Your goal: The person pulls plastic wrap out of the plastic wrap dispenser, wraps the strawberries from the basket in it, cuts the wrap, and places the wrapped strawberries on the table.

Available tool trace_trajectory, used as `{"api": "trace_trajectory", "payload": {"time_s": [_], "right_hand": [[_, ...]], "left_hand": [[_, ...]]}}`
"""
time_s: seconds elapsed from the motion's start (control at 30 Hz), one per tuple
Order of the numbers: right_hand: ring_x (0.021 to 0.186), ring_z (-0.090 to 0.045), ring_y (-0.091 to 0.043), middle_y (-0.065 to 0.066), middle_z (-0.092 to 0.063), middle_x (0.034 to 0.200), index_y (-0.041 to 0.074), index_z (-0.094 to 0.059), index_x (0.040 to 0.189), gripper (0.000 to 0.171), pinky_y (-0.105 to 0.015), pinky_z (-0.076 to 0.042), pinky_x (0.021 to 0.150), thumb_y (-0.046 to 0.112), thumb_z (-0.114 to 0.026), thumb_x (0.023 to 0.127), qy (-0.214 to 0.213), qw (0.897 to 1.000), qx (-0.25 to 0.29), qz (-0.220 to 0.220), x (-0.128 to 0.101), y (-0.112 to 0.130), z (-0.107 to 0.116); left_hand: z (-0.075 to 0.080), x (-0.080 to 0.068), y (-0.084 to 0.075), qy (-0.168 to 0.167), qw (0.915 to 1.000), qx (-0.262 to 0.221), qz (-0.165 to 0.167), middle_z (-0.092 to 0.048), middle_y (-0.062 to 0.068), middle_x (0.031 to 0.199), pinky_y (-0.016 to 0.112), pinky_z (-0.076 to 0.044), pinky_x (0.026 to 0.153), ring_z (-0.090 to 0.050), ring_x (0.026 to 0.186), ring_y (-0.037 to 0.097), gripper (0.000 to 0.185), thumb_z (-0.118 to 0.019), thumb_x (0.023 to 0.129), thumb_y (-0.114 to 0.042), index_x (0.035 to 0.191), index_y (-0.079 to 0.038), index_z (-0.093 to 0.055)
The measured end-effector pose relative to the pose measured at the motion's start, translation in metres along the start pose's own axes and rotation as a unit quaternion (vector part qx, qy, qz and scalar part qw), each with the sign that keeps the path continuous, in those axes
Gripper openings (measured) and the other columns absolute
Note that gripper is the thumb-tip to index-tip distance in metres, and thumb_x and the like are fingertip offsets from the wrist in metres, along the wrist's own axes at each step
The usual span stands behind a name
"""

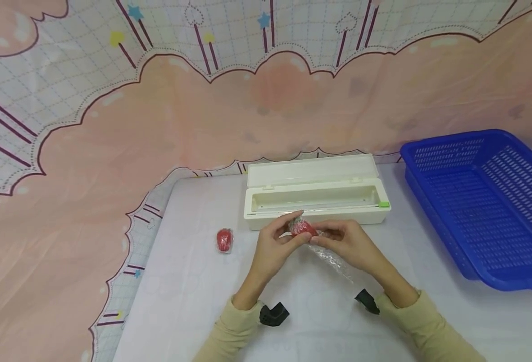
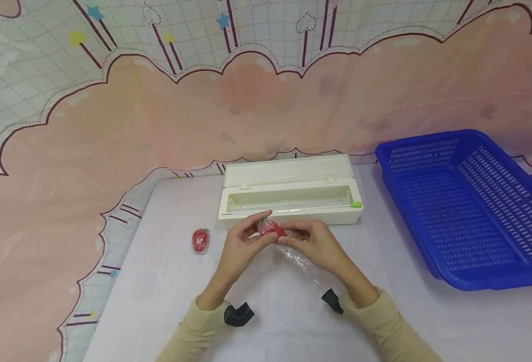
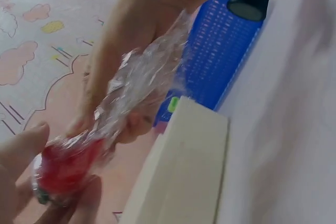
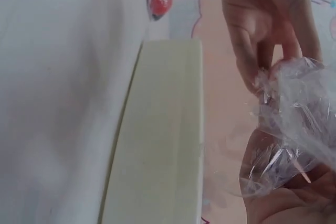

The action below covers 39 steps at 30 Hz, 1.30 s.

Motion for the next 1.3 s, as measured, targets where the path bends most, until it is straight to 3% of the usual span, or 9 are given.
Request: {"api": "trace_trajectory", "payload": {"time_s": [0.13,0.33,0.57,0.73,0.93,1.1,1.3], "right_hand": [[0.094,-0.066,-0.015,-0.007,-0.073,0.113,0.005,-0.073,0.116,0.03,-0.023,-0.056,0.082,0.017,-0.075,0.089,0.021,1.0,-0.019,0.007,0.0,0.001,0.002],[0.088,-0.062,-0.013,0.001,-0.074,0.109,0.014,-0.075,0.115,0.027,-0.03,-0.052,0.076,0.025,-0.074,0.09,0.03,0.998,-0.049,0.007,0.0,0.002,0.008],[0.091,-0.067,-0.015,-0.003,-0.075,0.105,0.009,-0.076,0.109,0.026,-0.027,-0.055,0.075,0.023,-0.076,0.088,0.043,0.999,-0.031,-0.011,-0.001,-0.001,0.009],[0.091,-0.07,-0.015,-0.006,-0.076,0.104,0.008,-0.077,0.104,0.023,-0.025,-0.058,0.074,0.021,-0.078,0.086,0.037,0.999,-0.002,-0.011,-0.001,-0.002,0.011],[0.099,-0.07,-0.018,-0.002,-0.075,0.105,0.011,-0.077,0.107,0.022,-0.034,-0.057,0.083,0.024,-0.075,0.089,0.001,1.0,-0.025,-0.004,-0.001,0.002,0.017],[0.113,-0.065,-0.027,-0.009,-0.07,0.121,0.008,-0.07,0.12,0.039,-0.045,-0.056,0.09,0.032,-0.075,0.09,-0.039,0.997,-0.039,-0.053,-0.004,-0.002,0.024],[0.102,-0.069,-0.027,-0.016,-0.069,0.117,0.002,-0.064,0.124,0.047,-0.03,-0.059,0.082,0.031,-0.076,0.088,-0.058,0.994,-0.003,-0.091,-0.009,-0.007,0.029]], "left_hand": [[0.004,0.001,-0.005,0.022,0.9991,0.037,0.007,-0.062,0.018,0.117,0.027,-0.059,0.08,-0.064,0.099,0.016,0.041,-0.081,0.083,-0.009,0.119,-0.001,-0.062],[0.007,0.001,-0.007,0.031,0.9969,0.071,0.014,-0.069,0.011,0.105,0.027,-0.057,0.087,-0.067,0.096,0.014,0.038,-0.084,0.079,-0.01,0.109,-0.003,-0.063],[0.003,-0.006,-0.013,0.072,0.9873,0.141,-0.008,-0.067,0.005,0.113,0.026,-0.057,0.085,-0.063,0.098,0.014,0.046,-0.084,0.08,-0.019,0.122,-0.012,-0.067],[0.0,-0.008,-0.011,0.098,0.98,0.172,-0.017,-0.065,0.002,0.105,0.027,-0.057,0.079,-0.058,0.095,0.012,0.041,-0.083,0.082,-0.023,0.121,-0.016,-0.072],[0.0,-0.008,-0.008,0.065,0.989,0.132,-0.01,-0.065,0.004,0.11,0.025,-0.057,0.083,-0.059,0.101,0.014,0.032,-0.079,0.087,-0.021,0.117,-0.012,-0.073],[0.005,-0.006,-0.007,0.014,0.9945,0.104,-0.001,-0.061,0.009,0.112,0.025,-0.057,0.087,-0.06,0.106,0.017,0.031,-0.076,0.088,-0.013,0.119,-0.009,-0.07],[0.01,-0.004,-0.009,-0.034,0.9975,0.062,-0.011,-0.057,0.015,0.114,0.026,-0.058,0.084,-0.062,0.105,0.021,0.031,-0.071,0.092,-0.01,0.12,-0.001,-0.065]]}}
Point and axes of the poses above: each hand's wrist, its own x-axis towards the middle knuckle, its own z-axis out of the back of the hand, y = z × x, the point moved 6 cm from there along x, towards the middle knuckle
